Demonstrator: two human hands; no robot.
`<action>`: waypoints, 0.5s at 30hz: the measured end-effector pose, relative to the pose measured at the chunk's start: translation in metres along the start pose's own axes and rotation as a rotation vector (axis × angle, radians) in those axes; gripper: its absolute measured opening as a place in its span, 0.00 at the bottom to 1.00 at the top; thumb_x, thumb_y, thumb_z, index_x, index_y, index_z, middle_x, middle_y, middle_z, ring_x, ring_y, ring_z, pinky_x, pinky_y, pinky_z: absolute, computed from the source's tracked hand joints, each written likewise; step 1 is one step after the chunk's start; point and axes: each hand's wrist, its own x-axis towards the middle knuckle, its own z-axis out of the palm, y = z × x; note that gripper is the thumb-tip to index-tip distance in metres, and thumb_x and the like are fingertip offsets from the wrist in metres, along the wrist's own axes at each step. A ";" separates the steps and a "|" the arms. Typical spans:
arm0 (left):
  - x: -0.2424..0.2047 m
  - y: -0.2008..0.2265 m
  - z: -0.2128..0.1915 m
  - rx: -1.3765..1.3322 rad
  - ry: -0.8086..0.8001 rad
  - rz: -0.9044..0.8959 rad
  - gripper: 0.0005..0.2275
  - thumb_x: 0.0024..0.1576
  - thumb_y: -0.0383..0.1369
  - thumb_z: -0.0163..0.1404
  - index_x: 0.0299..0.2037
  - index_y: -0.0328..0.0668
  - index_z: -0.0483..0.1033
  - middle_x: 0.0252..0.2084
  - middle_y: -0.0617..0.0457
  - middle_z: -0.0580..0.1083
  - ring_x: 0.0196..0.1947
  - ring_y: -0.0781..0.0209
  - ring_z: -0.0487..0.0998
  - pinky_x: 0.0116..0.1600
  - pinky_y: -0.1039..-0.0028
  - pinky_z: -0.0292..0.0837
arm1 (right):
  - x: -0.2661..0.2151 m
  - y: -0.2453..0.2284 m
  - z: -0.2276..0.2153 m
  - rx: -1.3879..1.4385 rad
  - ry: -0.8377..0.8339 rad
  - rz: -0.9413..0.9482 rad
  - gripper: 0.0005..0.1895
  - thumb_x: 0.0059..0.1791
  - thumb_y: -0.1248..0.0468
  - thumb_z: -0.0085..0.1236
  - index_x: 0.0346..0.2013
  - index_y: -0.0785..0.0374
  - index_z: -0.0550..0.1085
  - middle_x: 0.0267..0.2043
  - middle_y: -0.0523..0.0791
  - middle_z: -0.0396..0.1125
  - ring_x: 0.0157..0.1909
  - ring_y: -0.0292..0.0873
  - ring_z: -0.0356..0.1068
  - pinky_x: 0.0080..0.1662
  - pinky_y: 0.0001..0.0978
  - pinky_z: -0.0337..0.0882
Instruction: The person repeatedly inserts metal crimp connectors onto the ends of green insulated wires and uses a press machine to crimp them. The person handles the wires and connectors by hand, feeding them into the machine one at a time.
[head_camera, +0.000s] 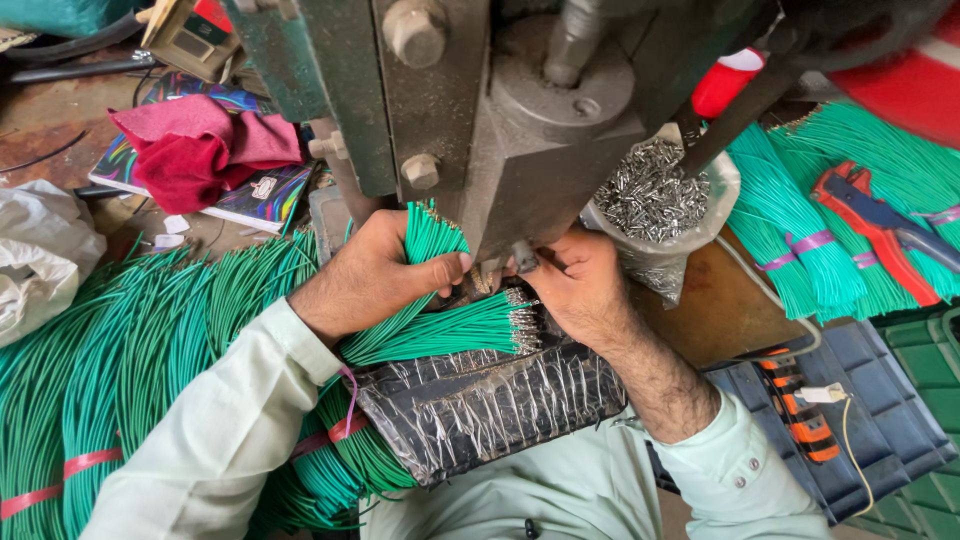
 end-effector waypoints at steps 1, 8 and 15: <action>0.000 0.000 0.001 -0.020 0.001 0.007 0.07 0.58 0.31 0.57 0.32 0.34 0.80 0.25 0.58 0.77 0.27 0.71 0.77 0.34 0.77 0.74 | -0.001 -0.002 -0.002 0.017 -0.016 -0.010 0.05 0.54 0.69 0.58 0.43 0.68 0.77 0.39 0.43 0.75 0.43 0.31 0.73 0.48 0.24 0.75; -0.001 0.002 0.000 -0.089 -0.041 0.029 0.06 0.58 0.31 0.58 0.35 0.35 0.81 0.28 0.58 0.78 0.30 0.73 0.76 0.37 0.77 0.75 | -0.035 -0.040 -0.046 0.000 -0.194 -0.092 0.07 0.50 0.70 0.61 0.42 0.67 0.79 0.43 0.45 0.76 0.44 0.38 0.76 0.47 0.30 0.77; -0.001 0.000 0.001 -0.188 -0.103 0.029 0.06 0.57 0.31 0.58 0.36 0.35 0.81 0.29 0.58 0.78 0.30 0.72 0.77 0.38 0.77 0.76 | -0.046 -0.041 -0.061 -0.517 -0.242 -0.179 0.05 0.47 0.71 0.61 0.37 0.67 0.77 0.39 0.46 0.72 0.43 0.42 0.73 0.46 0.33 0.73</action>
